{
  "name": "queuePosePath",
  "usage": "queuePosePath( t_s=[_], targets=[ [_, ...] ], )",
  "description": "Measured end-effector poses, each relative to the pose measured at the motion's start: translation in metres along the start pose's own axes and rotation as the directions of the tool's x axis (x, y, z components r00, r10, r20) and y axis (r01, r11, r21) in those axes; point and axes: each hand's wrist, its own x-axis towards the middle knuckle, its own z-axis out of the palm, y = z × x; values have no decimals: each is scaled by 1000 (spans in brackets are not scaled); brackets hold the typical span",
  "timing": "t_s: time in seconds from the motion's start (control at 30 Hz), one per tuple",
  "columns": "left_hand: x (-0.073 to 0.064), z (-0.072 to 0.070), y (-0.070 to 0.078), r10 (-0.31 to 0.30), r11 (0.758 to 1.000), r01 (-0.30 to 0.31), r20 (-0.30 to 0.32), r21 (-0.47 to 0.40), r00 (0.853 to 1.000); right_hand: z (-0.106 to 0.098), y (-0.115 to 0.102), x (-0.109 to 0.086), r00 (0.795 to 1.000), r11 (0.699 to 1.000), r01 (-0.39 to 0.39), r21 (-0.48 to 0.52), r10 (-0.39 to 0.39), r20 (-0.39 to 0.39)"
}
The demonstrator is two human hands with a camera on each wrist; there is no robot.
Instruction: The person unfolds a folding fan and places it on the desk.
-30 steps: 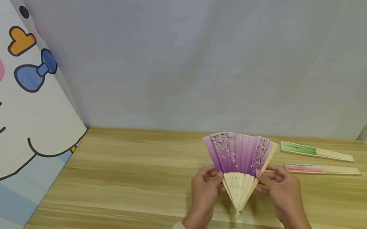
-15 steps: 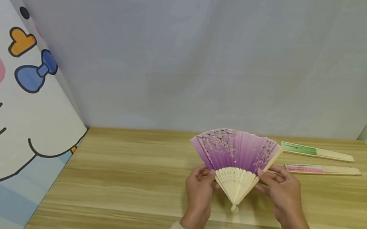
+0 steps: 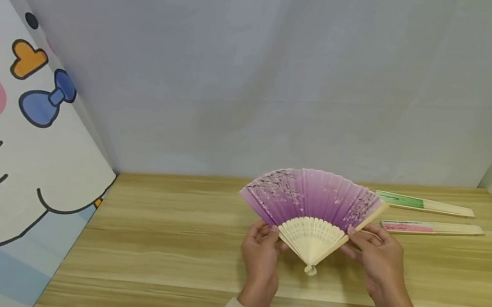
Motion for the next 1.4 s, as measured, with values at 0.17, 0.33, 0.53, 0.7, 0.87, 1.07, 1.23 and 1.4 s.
queuePosePath(
  t_s=[0.17, 0.33, 0.53, 0.7, 0.87, 1.07, 1.23, 1.4],
  targets=[
    [2, 0, 3, -18, 1000, 17, -35, -20, 999, 1, 1, 1, 1000, 999, -17, 41, 18, -24],
    [3, -1, 4, -7, 999, 4, -65, -44, 998, 3, 2, 2, 999, 990, -28, 141, 34, -41],
    [6, -2, 4, 9, 997, -16, -94, -81, 996, 6, 3, 3, 996, 975, -43, 218, 58, -65],
    [7, -4, 3, 17, 995, -27, -109, -92, 994, 8, 3, 3, 994, 969, -52, 242, 74, -85],
    [10, -4, 3, 4, 995, -17, -131, -99, 991, 10, 4, 3, 993, 966, -59, 252, 82, -82],
    [13, -4, 4, 11, 990, -32, -154, -135, 988, 14, 6, 4, 993, 966, -59, 252, 83, -83],
    [14, -6, 6, 3, 988, -29, -168, -150, 986, 19, 9, 4, 990, 958, -46, 281, 82, -117],
    [14, -7, 9, -7, 988, -20, -177, -153, 984, 23, 12, 4, 987, 943, -15, 333, 67, -144]
  ],
)
